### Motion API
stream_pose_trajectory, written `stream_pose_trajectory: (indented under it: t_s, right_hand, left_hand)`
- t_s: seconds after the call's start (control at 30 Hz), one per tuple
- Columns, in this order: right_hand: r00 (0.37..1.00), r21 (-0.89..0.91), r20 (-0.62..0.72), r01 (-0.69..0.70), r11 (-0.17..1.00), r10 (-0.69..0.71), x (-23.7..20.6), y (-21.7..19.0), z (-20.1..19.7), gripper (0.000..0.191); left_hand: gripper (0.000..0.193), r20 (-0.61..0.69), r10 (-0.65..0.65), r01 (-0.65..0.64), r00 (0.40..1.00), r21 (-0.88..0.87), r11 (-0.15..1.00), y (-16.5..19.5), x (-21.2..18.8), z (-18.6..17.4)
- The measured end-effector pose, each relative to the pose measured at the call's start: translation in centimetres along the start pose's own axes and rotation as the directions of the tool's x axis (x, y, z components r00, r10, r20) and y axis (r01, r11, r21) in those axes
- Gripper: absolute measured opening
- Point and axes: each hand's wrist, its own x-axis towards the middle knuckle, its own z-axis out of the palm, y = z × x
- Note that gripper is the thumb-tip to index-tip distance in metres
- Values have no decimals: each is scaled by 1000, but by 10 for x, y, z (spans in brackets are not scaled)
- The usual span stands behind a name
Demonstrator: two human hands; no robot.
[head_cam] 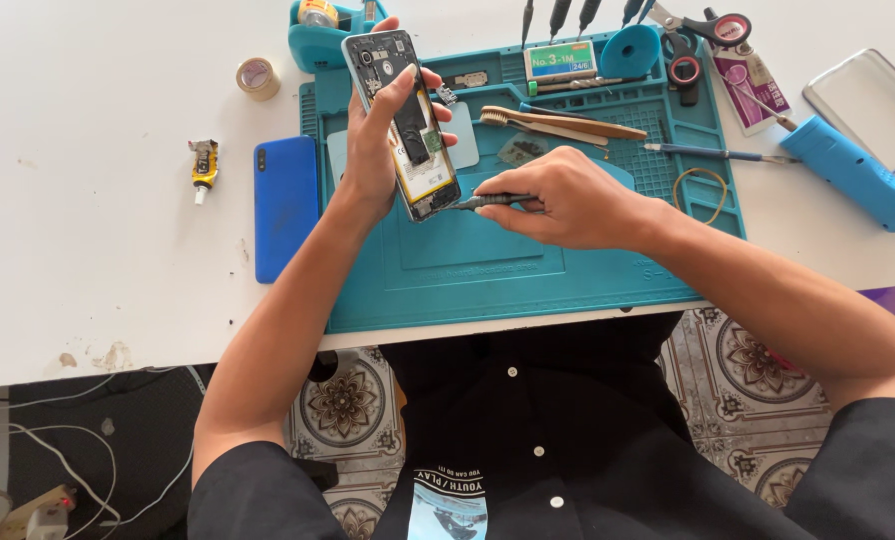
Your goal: The person uses a metal prying tool to separate the back cover of a light blue smartphone, then uses a screwdriver to remove screws from the internal frame. The back cover is set aside, and the person continues to unscrew components inside the phone.
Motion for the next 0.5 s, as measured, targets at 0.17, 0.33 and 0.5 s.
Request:
stream_pose_trajectory:
  t_s: [0.17, 0.33, 0.5]
  right_hand:
    - [999, 0, 23, -31, 1000, 31, 1, -2, -1, 27]
    - [1000, -7, 16, -18, 1000, 18, 0, -1, 1, 27]
    - [998, -235, -49, -46, 971, 35, -6, -5, 5, 25]
  left_hand:
    - [76, -15, -6, 5, 1000, -24, 1000, -3, 0, -1]
    - [76, -25, -10, 9, 1000, -53, 999, -6, 0, -1]
    - [76, -98, 3, -11, 995, -79, 997, -11, 1, 5]
